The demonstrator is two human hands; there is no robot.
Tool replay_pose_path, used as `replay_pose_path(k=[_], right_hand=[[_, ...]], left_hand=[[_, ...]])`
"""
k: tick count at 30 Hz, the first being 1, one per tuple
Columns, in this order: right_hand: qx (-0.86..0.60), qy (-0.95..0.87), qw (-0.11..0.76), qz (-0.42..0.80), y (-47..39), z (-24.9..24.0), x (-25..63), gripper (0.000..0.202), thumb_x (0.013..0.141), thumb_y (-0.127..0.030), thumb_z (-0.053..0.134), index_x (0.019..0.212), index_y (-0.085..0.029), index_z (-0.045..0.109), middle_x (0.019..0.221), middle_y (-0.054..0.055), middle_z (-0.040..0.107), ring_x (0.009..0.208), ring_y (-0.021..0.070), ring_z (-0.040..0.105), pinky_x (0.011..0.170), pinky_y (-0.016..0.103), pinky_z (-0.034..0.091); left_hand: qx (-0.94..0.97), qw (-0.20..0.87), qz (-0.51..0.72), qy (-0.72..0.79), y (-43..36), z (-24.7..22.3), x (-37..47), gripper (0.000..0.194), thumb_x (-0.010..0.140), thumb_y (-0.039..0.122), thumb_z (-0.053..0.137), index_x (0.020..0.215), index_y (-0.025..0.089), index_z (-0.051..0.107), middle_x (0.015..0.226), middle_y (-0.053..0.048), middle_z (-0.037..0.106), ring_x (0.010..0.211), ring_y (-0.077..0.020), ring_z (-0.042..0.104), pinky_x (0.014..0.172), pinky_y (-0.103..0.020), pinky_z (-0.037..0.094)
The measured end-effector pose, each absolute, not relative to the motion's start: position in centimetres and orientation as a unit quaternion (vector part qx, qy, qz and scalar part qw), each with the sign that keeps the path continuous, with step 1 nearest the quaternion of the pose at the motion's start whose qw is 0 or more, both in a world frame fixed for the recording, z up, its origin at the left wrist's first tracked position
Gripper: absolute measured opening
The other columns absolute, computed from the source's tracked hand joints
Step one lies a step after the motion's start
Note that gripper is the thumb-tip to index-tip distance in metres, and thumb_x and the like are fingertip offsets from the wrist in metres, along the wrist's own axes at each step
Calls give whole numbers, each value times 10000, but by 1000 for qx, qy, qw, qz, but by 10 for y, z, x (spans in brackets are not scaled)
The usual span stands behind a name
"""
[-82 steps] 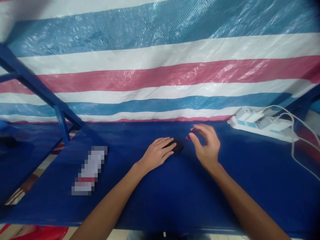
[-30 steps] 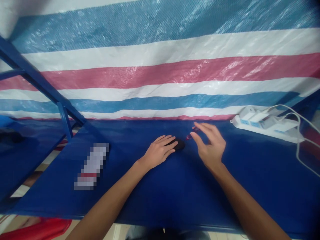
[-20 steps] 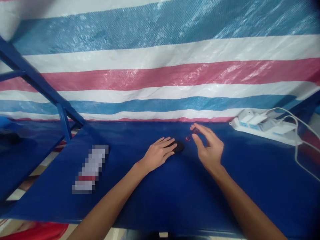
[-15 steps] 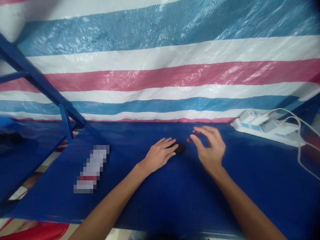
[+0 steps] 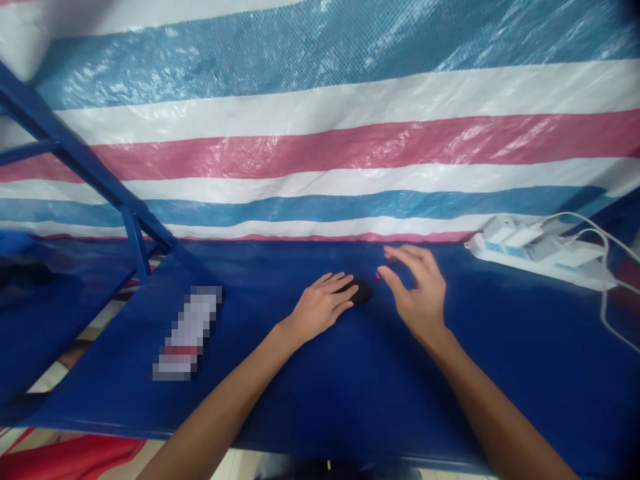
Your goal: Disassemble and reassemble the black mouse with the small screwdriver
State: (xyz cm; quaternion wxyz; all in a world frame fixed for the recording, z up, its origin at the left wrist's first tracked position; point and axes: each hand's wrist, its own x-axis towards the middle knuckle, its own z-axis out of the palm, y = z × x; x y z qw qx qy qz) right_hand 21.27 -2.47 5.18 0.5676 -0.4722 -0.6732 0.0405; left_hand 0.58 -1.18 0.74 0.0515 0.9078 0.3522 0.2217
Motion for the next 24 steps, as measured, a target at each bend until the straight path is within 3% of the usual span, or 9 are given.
replay_pose_path(k=[5,10,15,18,22,24], right_hand=[[-462,-672,575,67,-24,52,214,388,918,-231,561,1302,-285,581,1134,55,700,1032,211,665,954,428,522],[-485,-642,592,43,-24,50,215,331,864,-298,646,1194,-275,653,1083,55,703,981,220,673,922,427,536],[-479,-662,571,84,-25,50,214,339,928,-280,538,1261,-267,603,1159,57,700,1072,218,658,972,430,509],[-484,-652,582,36,-25,52,215,300,876,-299,622,1172,-263,657,1070,53,710,988,219,668,921,419,531],[-486,-667,561,64,-25,53,217,372,937,-279,516,1304,-281,576,1132,59,699,983,210,670,930,432,530],[-498,-661,559,50,-24,53,217,356,915,-313,557,1265,-278,611,1127,68,692,936,214,672,913,442,538]], left_hand=[[909,51,219,352,-12,8,7,356,1002,328,457,1326,232,569,1434,-52,514,1357,-214,456,1157,-437,357],[909,50,215,354,-13,7,8,356,1000,332,465,1324,234,573,1431,-54,518,1355,-214,460,1154,-437,361],[909,45,219,351,-13,7,8,356,1002,333,459,1324,233,571,1436,-50,513,1358,-209,456,1154,-430,361],[909,43,221,352,-13,7,8,351,999,331,464,1319,235,575,1429,-51,521,1354,-208,461,1154,-433,362],[909,48,221,351,-13,7,9,347,997,319,471,1317,234,576,1428,-53,522,1351,-208,464,1153,-434,363],[908,50,223,351,-13,6,9,345,997,316,469,1316,238,575,1428,-53,521,1349,-211,467,1151,-443,366]])
